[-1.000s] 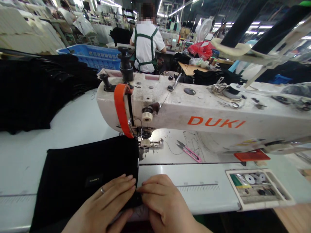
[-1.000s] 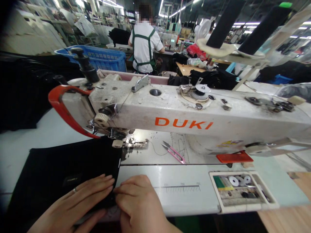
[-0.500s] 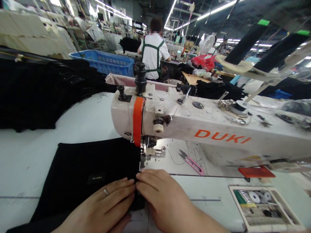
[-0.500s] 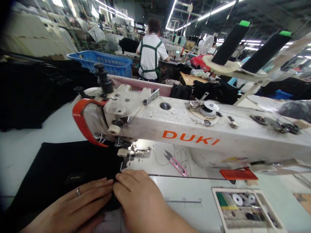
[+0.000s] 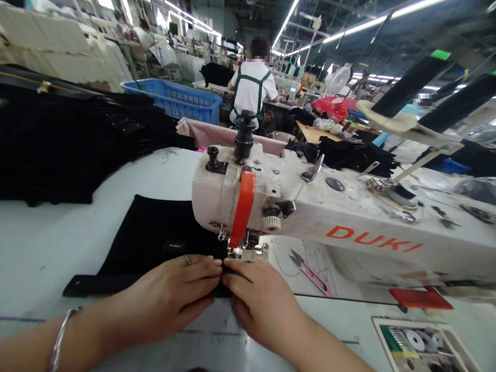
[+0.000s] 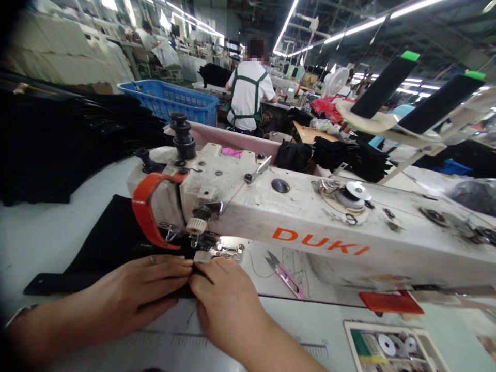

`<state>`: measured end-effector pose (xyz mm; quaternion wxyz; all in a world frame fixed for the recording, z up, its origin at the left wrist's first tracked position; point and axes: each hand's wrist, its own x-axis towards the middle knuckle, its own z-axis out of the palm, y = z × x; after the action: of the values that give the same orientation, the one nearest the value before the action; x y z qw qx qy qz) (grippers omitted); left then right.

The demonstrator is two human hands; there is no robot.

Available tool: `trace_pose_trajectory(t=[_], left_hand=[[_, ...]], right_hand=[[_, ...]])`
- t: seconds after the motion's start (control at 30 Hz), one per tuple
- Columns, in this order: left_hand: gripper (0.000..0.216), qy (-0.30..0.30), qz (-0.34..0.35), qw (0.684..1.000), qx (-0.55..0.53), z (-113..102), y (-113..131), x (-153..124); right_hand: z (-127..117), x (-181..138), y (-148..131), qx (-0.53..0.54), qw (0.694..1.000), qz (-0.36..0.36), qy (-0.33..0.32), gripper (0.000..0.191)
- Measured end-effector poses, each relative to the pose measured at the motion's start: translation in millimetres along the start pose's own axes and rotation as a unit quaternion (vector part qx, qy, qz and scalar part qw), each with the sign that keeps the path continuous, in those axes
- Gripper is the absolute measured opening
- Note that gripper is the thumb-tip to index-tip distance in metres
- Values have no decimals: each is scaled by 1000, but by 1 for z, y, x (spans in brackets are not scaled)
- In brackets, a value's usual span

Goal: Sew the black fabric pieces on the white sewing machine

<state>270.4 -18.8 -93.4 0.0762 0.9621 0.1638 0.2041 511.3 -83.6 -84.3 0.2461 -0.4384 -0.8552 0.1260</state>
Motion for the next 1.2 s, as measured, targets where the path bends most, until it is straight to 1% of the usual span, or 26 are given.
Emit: trace_pose_trajectory(t=[0.1, 0.23, 0.33, 0.43, 0.5, 0.63, 0.7, 0.73, 0.77, 0.83, 0.9, 0.97, 1.0, 1.03, 1.1, 1.2], left_hand=[[25, 16, 5, 1000, -13, 0, -11, 6], [24, 17, 20, 1000, -11, -1, -22, 16], [24, 27, 27, 999, -7, -1, -27, 25], [26, 32, 34, 999, 11, 0, -31, 28], [26, 30, 31, 999, 15, -1, -34, 27], [23, 40, 18, 999, -29, -5, -50, 19], [21, 49, 13, 997, -52, -8, -57, 16], [21, 51, 11, 997, -58, -9, -59, 15], [20, 53, 8, 997, -60, -9, -59, 15], [20, 62, -3, 996, -62, -6, -54, 15], [21, 77, -22, 995, -56, -2, -43, 16], [22, 93, -43, 994, -47, 2, -30, 18], [21, 100, -53, 993, -43, 4, -25, 18], [21, 106, -61, 992, -40, 5, -21, 19], [21, 115, -70, 990, -39, 7, -16, 20], [23, 125, -76, 989, -37, 8, -16, 24]], right_hand=[[3, 2, 1, 2, 1000, 23, 2, 32], [5, 5, 4, -29, 998, 58, 8, 42], [9, 7, 6, -51, 996, 69, 12, 43], [13, 7, 6, -66, 994, 80, 24, 42], [14, 6, 6, -65, 994, 79, 43, 39], [12, 6, 7, -43, 989, 82, 115, 26], [9, 8, 11, -65, 985, 91, 134, 21], [7, 10, 13, -87, 983, 95, 133, 18], [6, 11, 15, -111, 981, 99, 126, 17], [6, 12, 17, -151, 976, 109, 112, 22], [7, 12, 17, -157, 974, 109, 119, 26], [10, 10, 13, -116, 982, 78, 129, 18], [12, 9, 11, -85, 986, 55, 129, 11], [13, 8, 9, -55, 990, 33, 126, 9], [17, 6, 6, -13, 993, 8, 120, 15], [19, 6, 7, 5, 992, 8, 125, 17]])
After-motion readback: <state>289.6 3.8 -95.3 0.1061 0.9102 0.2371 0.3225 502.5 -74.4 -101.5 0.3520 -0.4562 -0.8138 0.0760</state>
